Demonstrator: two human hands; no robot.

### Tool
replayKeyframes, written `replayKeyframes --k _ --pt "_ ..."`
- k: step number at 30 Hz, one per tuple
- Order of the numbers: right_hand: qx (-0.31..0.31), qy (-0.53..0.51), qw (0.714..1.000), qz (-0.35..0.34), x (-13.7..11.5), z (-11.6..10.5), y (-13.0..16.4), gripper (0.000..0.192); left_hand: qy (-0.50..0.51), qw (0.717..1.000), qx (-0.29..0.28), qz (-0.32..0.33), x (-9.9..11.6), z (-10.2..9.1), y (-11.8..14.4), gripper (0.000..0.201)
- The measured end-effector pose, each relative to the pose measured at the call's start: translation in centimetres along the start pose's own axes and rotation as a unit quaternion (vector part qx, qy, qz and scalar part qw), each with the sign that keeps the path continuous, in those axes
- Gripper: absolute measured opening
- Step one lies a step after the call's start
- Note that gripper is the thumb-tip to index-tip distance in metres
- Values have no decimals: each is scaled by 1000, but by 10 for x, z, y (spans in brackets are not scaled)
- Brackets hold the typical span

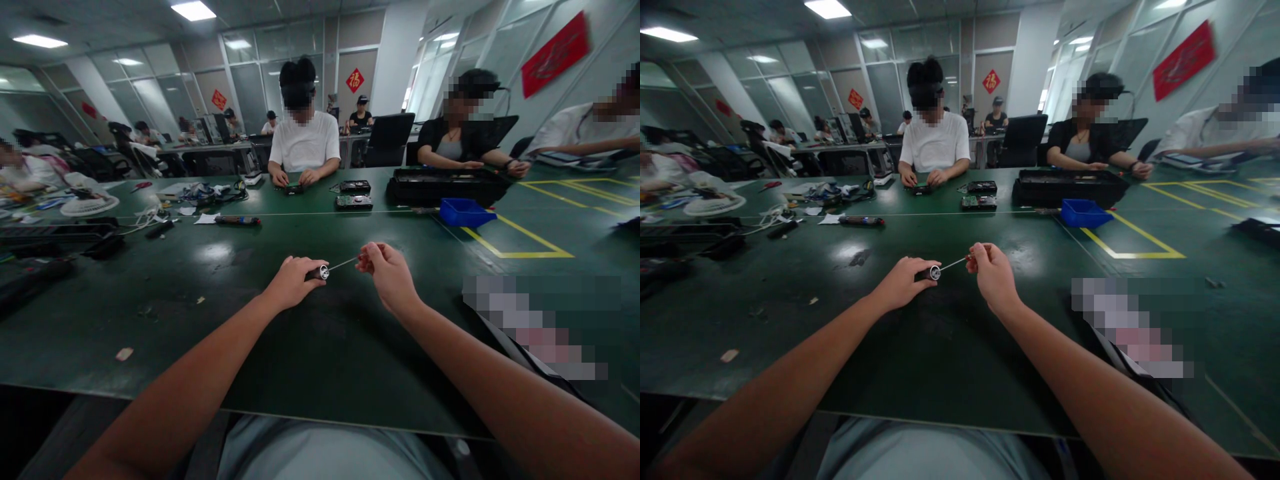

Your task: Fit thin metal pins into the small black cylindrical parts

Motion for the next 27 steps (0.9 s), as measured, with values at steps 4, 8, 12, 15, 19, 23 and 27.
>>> replayKeyframes --k 4,8,12,15,19,23,27 --pt "-8 148 987 -56 -13 2 4 28 -2 1000 -5 -1 2 0 1 42" --pt "-33 230 968 -96 -25 8 10 27 -12 1000 -20 -14 0 5 1 43" --pt "-72 279 950 -118 -29 14 13 24 -17 999 -44 -22 -3 12 1 44" --pt "-60 310 940 -132 -30 13 12 22 -14 998 -52 -30 -7 13 0 44" --pt "-50 320 937 -133 -30 10 11 22 0 999 -26 -34 -5 5 0 40" --pt "-36 319 938 -130 -30 8 11 22 77 995 31 -51 -3 -6 1 33" --pt "-32 313 941 -124 -31 7 11 23 188 974 84 -97 -13 -10 4 38"
Point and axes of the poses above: each hand's wrist, its own y-axis away from the middle knuckle, its own z-axis out of the palm, x = y × z, the point moved 7 cm from there along -y, towards the middle knuckle, and after that the axes turned 6 degrees about -x, right-handed, at the moved point
